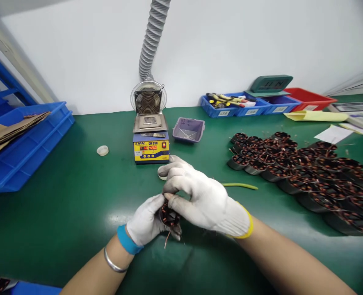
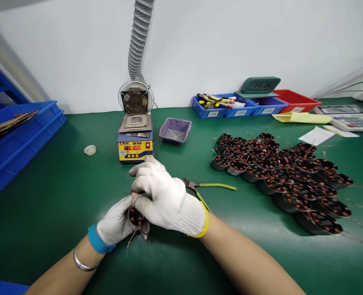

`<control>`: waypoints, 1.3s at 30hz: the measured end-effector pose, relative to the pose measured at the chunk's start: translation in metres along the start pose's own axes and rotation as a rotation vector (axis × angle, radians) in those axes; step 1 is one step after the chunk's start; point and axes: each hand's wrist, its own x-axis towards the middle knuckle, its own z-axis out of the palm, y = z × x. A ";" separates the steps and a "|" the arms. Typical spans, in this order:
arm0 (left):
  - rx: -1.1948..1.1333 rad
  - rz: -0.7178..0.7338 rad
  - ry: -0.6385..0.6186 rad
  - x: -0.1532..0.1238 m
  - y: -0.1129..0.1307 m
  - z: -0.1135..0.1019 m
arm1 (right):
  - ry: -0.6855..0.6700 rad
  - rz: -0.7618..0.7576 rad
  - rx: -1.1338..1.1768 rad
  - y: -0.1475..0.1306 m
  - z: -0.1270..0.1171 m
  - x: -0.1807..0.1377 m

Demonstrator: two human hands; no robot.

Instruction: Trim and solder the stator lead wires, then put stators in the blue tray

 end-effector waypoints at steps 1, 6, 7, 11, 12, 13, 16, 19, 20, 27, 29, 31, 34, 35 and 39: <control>0.029 0.008 -0.030 -0.001 -0.001 0.001 | 0.014 0.067 0.090 0.003 -0.001 0.000; 0.068 -0.011 -0.013 -0.001 0.011 0.003 | 0.310 0.415 0.526 0.020 -0.018 0.000; 0.054 -0.050 -0.038 -0.001 0.014 0.003 | 0.281 0.424 0.494 0.021 -0.021 -0.001; 0.014 -0.199 -0.121 0.000 0.020 0.000 | -0.298 0.325 0.234 0.016 -0.015 -0.006; -0.008 -0.205 -0.092 0.000 0.020 0.001 | -0.407 0.256 0.219 0.013 -0.009 -0.008; -0.038 -0.192 -0.049 0.000 0.020 0.001 | -0.469 0.180 0.223 0.011 -0.004 -0.010; -0.113 -0.124 0.048 0.000 0.020 0.005 | -0.463 0.035 0.227 0.004 0.009 -0.013; -0.073 -0.241 0.032 0.002 0.017 0.003 | -0.476 0.074 0.122 0.003 0.011 -0.014; -0.046 -0.295 0.033 0.004 0.015 0.002 | -0.501 0.105 0.082 0.004 0.011 -0.014; 0.177 -0.164 -0.139 0.005 0.012 -0.007 | -0.566 0.254 -0.064 0.012 -0.003 -0.008; 0.344 0.054 -0.141 0.001 0.015 -0.005 | -0.488 0.318 -0.126 0.014 -0.008 -0.007; 0.582 0.313 -0.066 -0.003 0.018 -0.003 | -0.416 0.390 -0.192 0.014 -0.013 -0.007; 0.944 0.583 0.102 -0.005 0.019 -0.004 | -0.389 0.447 -0.233 0.015 -0.020 -0.006; 1.021 0.634 0.154 -0.005 0.019 -0.006 | -0.397 0.463 -0.235 0.015 -0.022 -0.006; 1.146 0.714 0.289 -0.001 0.022 -0.017 | -0.477 0.547 -0.178 0.020 -0.030 -0.002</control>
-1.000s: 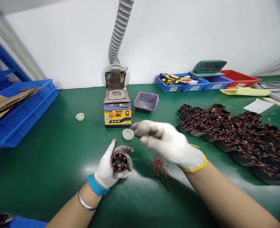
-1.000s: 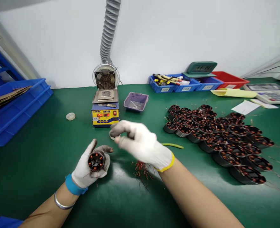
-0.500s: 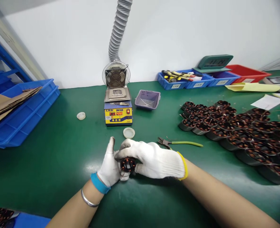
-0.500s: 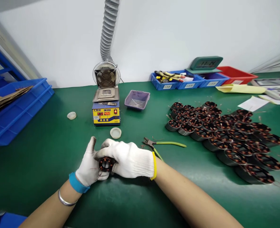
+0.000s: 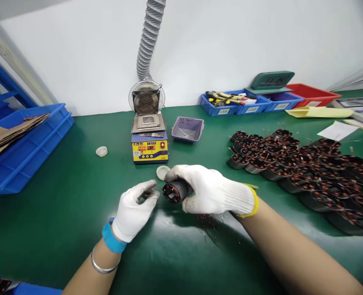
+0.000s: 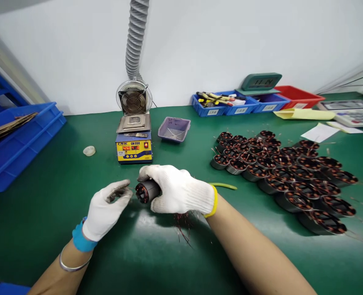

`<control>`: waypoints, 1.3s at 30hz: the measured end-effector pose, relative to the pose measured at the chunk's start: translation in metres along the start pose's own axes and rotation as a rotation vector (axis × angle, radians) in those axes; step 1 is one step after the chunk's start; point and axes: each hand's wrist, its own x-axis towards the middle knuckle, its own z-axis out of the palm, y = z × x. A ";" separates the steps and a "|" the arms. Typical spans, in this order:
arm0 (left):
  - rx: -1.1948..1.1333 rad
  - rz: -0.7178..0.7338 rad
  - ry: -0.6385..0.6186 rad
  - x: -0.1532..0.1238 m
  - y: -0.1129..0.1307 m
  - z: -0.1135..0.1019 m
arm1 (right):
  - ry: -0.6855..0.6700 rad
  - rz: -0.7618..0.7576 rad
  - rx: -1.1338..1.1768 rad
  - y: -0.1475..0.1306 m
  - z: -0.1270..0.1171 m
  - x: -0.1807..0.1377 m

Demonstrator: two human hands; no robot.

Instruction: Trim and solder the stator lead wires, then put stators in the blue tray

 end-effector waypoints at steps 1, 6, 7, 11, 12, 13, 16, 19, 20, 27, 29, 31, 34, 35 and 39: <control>0.024 -0.006 0.011 0.002 -0.001 -0.001 | -0.025 0.009 0.029 0.002 -0.001 0.001; 0.185 0.116 0.070 0.007 0.004 -0.006 | 0.008 0.016 0.228 0.018 0.001 0.012; 0.230 0.175 0.053 0.007 0.004 -0.006 | -0.007 0.005 0.275 0.020 0.003 0.014; 0.339 0.328 -0.037 0.005 0.000 -0.005 | -0.100 -0.063 0.434 0.025 0.009 0.020; 0.344 0.314 -0.038 0.006 -0.002 -0.005 | -0.102 -0.062 0.457 0.026 0.010 0.021; 0.351 0.272 -0.037 0.006 -0.003 -0.005 | -0.091 -0.047 0.475 0.027 0.011 0.022; 0.434 0.051 -0.086 0.010 -0.002 -0.005 | -0.022 0.068 0.517 0.037 0.015 0.030; 0.627 -0.099 -0.256 0.013 0.004 -0.003 | 0.052 0.201 0.531 0.052 0.021 0.041; 0.683 -0.106 -0.312 0.014 0.005 -0.002 | 0.068 0.245 0.506 0.057 0.024 0.044; 0.786 -0.072 -0.472 0.010 0.010 0.003 | 0.102 0.386 0.347 0.075 0.037 0.052; 0.785 -0.074 -0.476 0.010 0.011 0.003 | 0.100 0.389 0.360 0.075 0.036 0.052; 0.782 -0.078 -0.481 0.010 0.012 0.002 | 0.130 0.366 0.410 0.072 0.034 0.052; 0.783 -0.071 -0.484 0.009 0.013 0.003 | 0.291 0.320 0.314 0.062 0.030 0.048; 0.783 -0.063 -0.483 0.008 0.013 0.003 | 0.351 0.304 0.192 0.057 0.029 0.046; 0.783 -0.039 -0.480 0.007 0.012 0.003 | 0.361 0.182 -0.391 0.037 0.030 0.040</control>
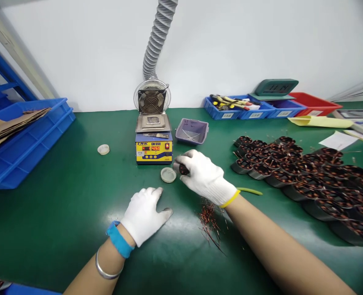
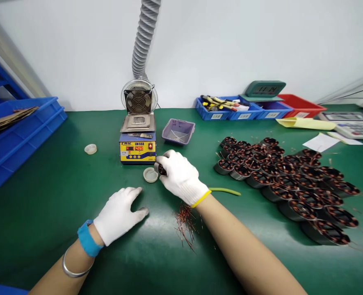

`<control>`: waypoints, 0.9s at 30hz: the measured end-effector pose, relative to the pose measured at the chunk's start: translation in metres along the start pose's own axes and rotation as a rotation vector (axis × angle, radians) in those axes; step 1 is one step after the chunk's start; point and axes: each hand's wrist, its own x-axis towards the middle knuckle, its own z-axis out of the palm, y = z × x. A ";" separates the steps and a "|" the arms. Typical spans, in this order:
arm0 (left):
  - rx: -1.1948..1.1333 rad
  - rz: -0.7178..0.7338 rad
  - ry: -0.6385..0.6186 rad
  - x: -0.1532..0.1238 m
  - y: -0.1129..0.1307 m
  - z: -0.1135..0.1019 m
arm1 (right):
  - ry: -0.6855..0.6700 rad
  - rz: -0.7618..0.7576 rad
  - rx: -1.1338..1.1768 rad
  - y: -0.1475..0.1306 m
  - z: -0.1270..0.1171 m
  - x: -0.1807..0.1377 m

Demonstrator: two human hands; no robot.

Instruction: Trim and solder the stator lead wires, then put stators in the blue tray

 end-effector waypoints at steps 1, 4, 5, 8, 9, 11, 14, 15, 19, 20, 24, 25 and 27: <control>-0.002 0.003 0.000 0.000 0.000 0.000 | -0.017 -0.051 -0.087 -0.004 -0.001 -0.001; -0.007 0.016 0.000 -0.001 0.001 0.000 | -0.063 -0.138 -0.236 -0.009 0.001 -0.004; -0.005 0.020 0.000 -0.001 0.002 0.000 | -0.067 -0.145 -0.255 -0.010 0.002 -0.005; 0.010 0.023 -0.007 -0.002 0.004 0.001 | -0.031 -0.139 -0.246 -0.006 0.001 -0.005; 0.014 0.028 -0.011 -0.002 0.005 0.001 | 0.002 -0.128 -0.227 -0.004 -0.001 -0.002; 0.018 0.039 -0.009 -0.003 0.007 0.004 | 0.090 -0.104 -0.189 -0.001 -0.010 0.012; 0.009 0.066 -0.006 -0.004 0.008 0.009 | 0.237 -0.084 -0.182 -0.004 -0.032 0.059; 0.005 0.073 -0.003 -0.004 0.009 0.010 | 0.268 -0.074 -0.188 -0.007 -0.040 0.079; -0.009 0.091 0.002 -0.004 0.007 0.012 | 0.171 -0.013 -0.201 -0.029 -0.059 0.157; -0.014 0.092 0.003 -0.004 0.006 0.012 | 0.150 -0.007 -0.200 -0.035 -0.059 0.170; -0.040 0.087 0.013 -0.003 0.005 0.015 | 0.109 -0.035 -0.177 -0.044 -0.047 0.193; -0.047 0.087 0.012 -0.003 0.006 0.017 | 0.106 -0.037 -0.163 -0.042 -0.045 0.194; -0.058 0.095 0.005 -0.004 0.008 0.020 | 0.108 -0.011 -0.121 -0.035 -0.046 0.195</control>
